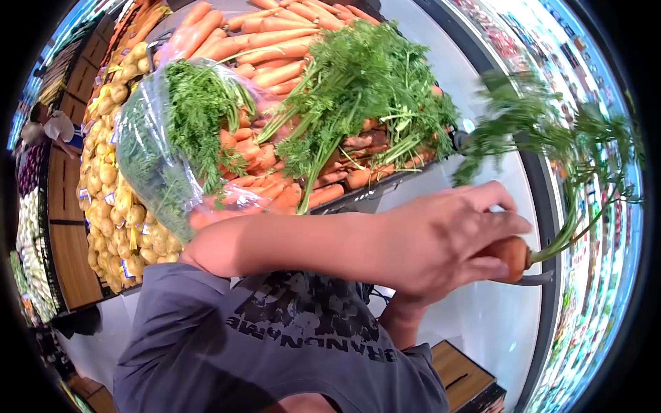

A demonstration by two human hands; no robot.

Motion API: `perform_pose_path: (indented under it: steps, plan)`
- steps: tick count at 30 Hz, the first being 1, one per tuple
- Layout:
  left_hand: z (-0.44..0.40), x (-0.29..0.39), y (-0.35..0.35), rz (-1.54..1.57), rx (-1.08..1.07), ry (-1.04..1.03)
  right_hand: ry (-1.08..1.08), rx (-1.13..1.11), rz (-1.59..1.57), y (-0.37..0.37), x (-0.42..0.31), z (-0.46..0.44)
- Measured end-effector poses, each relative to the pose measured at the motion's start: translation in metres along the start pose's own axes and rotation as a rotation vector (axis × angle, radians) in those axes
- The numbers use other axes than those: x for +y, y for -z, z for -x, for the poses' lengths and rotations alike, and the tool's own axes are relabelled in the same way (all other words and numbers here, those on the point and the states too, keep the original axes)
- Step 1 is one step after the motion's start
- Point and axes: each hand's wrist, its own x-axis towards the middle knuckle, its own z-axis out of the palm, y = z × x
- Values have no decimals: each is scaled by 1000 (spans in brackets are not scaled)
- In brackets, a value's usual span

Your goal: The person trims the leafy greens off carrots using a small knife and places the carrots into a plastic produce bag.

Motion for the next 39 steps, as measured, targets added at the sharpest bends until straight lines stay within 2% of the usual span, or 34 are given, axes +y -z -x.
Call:
perform_pose_path:
  steps: [1,3,4,6,8,10,11,12,14,16,18,19,21,22,24,26,28,35,37,39]
  plan:
    - [6,-5,-1,17,-16,1,11,13,17,-1,-2,-2]
    - [16,-16,-3,39,-78,184,5,40,52,-5,-4,-1]
    - [23,-18,-5,55,-92,187,-22,54,74,-9,-2,1]
    - [38,-22,-7,-24,-54,479,-106,96,112,-18,3,6]
    - [63,-37,-4,-65,102,491,-230,194,67,-39,12,6]
    - [83,-55,1,8,203,521,-549,70,247,-36,9,6]
    - [90,-56,4,168,251,654,-601,52,274,-49,10,2]
    - [101,-72,1,205,334,593,-666,4,258,-41,24,4]
    - [124,-89,7,293,360,768,-727,-176,292,-35,42,5]
    - [139,-100,10,394,460,918,-616,-197,402,-32,60,10]
    - [154,-113,13,346,484,957,-502,-195,506,-31,72,11]
    - [161,-119,14,252,483,962,-509,-188,504,-30,73,6]
    - [173,-131,17,9,444,919,-275,-313,856,-23,69,-6]
    - [177,-131,16,13,439,929,-287,-311,856,-19,70,-10]
    - [175,-124,17,-211,391,880,-226,-429,959,-12,73,-20]
    - [165,-114,18,-207,370,955,-292,-472,1021,-14,67,-34]
    - [162,-110,17,-295,316,980,-316,-647,1160,-8,71,-44]
    - [159,-110,18,-380,294,949,-383,-754,1011,6,78,-67]
    - [154,-111,21,-356,233,984,-298,-820,889,11,80,-72]
    - [142,-108,21,-399,203,978,-297,-839,943,13,78,-78]
